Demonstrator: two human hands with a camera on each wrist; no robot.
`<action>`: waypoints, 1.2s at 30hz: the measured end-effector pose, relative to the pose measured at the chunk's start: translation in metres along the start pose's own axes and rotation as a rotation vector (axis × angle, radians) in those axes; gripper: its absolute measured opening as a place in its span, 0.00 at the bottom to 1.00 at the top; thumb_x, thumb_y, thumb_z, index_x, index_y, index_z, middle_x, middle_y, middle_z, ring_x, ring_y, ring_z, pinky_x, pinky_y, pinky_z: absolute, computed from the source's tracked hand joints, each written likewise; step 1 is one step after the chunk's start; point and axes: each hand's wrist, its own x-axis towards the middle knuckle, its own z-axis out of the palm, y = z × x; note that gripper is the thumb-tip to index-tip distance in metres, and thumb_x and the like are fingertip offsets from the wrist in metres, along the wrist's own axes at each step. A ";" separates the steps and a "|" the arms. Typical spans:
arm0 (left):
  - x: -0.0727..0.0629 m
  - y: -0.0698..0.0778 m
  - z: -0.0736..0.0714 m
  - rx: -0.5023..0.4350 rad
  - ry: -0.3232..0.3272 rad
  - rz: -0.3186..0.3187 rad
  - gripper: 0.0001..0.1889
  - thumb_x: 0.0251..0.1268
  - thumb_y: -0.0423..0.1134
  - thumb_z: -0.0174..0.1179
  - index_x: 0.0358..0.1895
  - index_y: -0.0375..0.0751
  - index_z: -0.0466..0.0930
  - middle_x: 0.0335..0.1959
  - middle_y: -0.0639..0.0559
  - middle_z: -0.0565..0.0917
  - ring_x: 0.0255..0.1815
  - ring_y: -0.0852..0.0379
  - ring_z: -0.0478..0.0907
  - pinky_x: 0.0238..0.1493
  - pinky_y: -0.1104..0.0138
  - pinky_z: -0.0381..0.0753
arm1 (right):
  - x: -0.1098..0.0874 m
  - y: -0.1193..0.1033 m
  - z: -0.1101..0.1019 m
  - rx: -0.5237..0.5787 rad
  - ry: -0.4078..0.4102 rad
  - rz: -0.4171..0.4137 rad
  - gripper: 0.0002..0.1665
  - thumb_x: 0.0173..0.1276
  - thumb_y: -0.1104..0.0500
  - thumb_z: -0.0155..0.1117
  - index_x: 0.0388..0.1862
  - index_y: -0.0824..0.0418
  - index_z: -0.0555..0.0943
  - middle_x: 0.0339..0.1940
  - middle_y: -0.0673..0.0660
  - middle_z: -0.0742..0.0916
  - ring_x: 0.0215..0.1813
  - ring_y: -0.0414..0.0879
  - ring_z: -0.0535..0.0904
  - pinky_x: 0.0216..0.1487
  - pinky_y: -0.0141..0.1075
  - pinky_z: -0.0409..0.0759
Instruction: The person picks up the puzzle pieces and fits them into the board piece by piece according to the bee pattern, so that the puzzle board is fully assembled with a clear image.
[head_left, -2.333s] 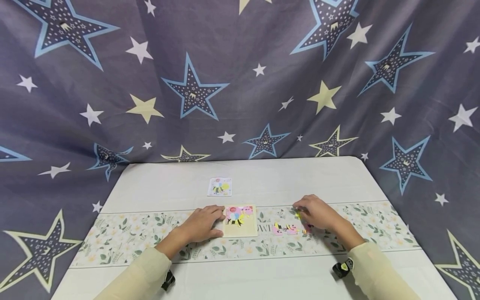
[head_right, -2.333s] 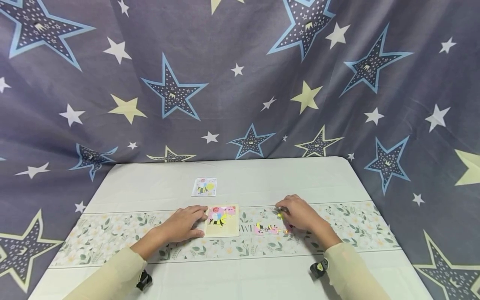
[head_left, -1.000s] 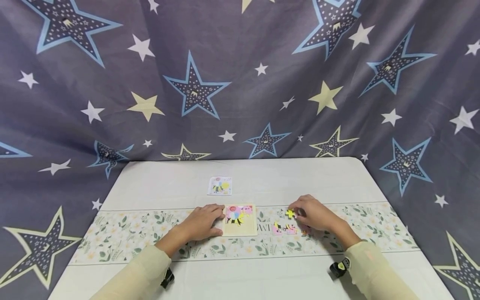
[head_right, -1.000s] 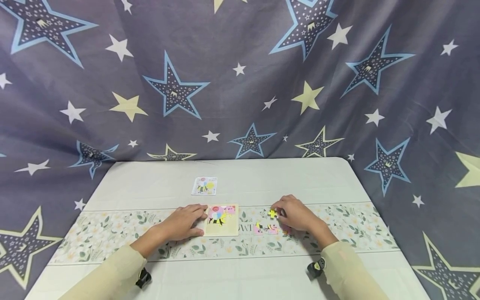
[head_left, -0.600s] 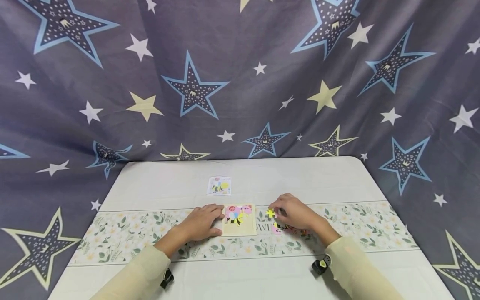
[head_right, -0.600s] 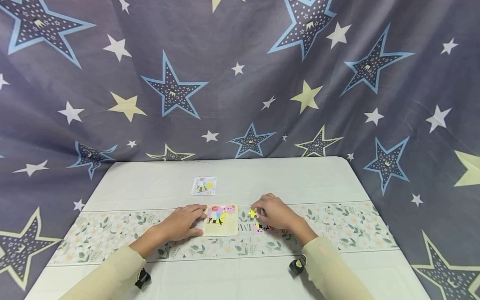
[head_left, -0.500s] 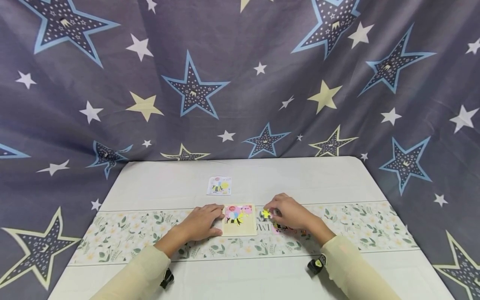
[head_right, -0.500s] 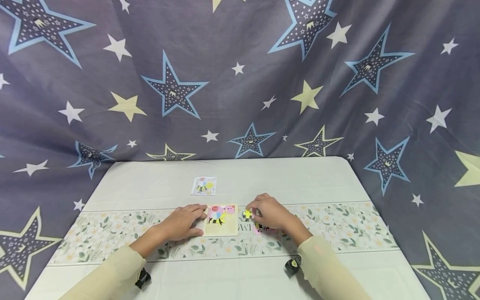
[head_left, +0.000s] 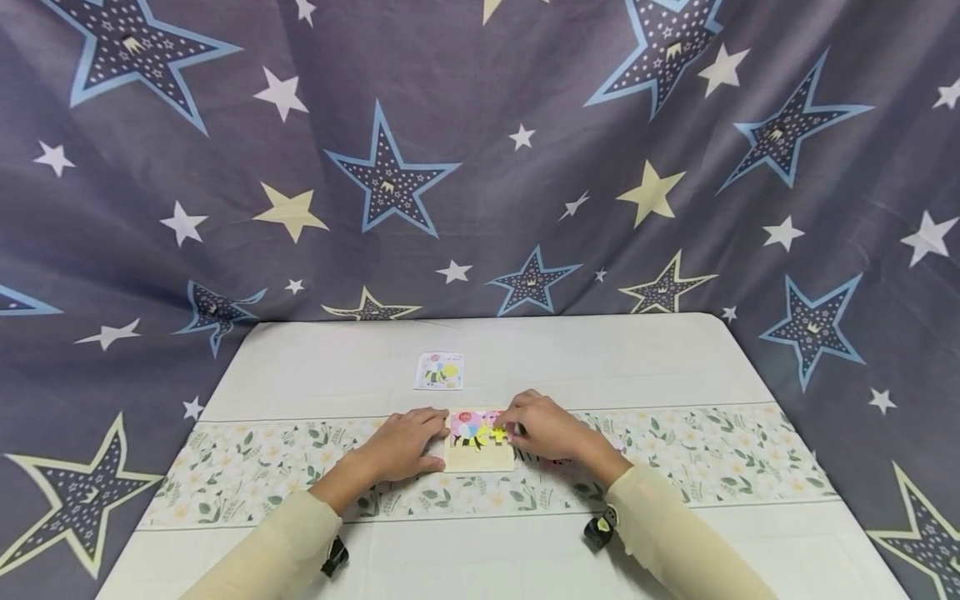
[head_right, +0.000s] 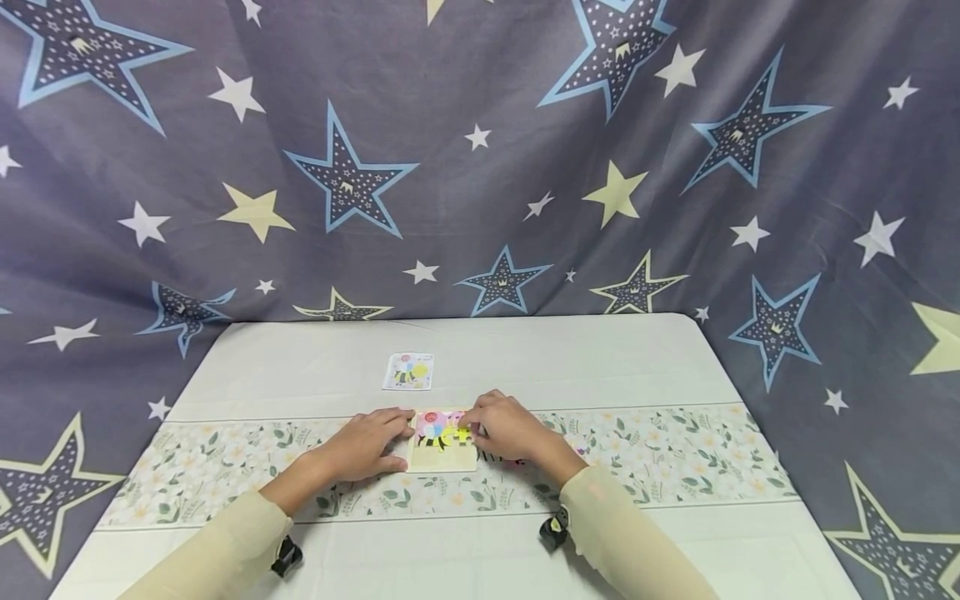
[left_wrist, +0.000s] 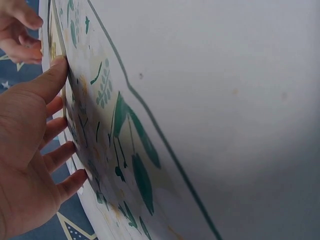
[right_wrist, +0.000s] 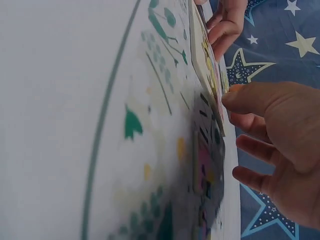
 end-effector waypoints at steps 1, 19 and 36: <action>0.000 0.000 0.000 0.001 0.001 0.000 0.30 0.65 0.58 0.67 0.65 0.48 0.79 0.75 0.48 0.72 0.77 0.45 0.67 0.70 0.43 0.71 | 0.001 0.000 0.001 -0.002 0.001 -0.002 0.14 0.70 0.58 0.68 0.53 0.51 0.88 0.40 0.47 0.87 0.52 0.45 0.80 0.58 0.43 0.79; 0.001 -0.001 0.000 0.001 -0.017 -0.012 0.29 0.66 0.58 0.66 0.66 0.48 0.78 0.76 0.49 0.71 0.78 0.45 0.66 0.70 0.44 0.70 | 0.012 -0.008 0.009 -0.047 -0.009 0.007 0.10 0.70 0.57 0.67 0.48 0.48 0.90 0.46 0.47 0.88 0.57 0.48 0.81 0.57 0.47 0.80; 0.002 0.001 -0.002 -0.003 -0.022 -0.016 0.30 0.66 0.59 0.66 0.66 0.48 0.78 0.76 0.49 0.71 0.78 0.46 0.66 0.71 0.44 0.70 | 0.009 -0.006 0.009 -0.028 -0.055 0.037 0.13 0.75 0.56 0.65 0.54 0.48 0.89 0.50 0.46 0.87 0.62 0.49 0.79 0.59 0.50 0.80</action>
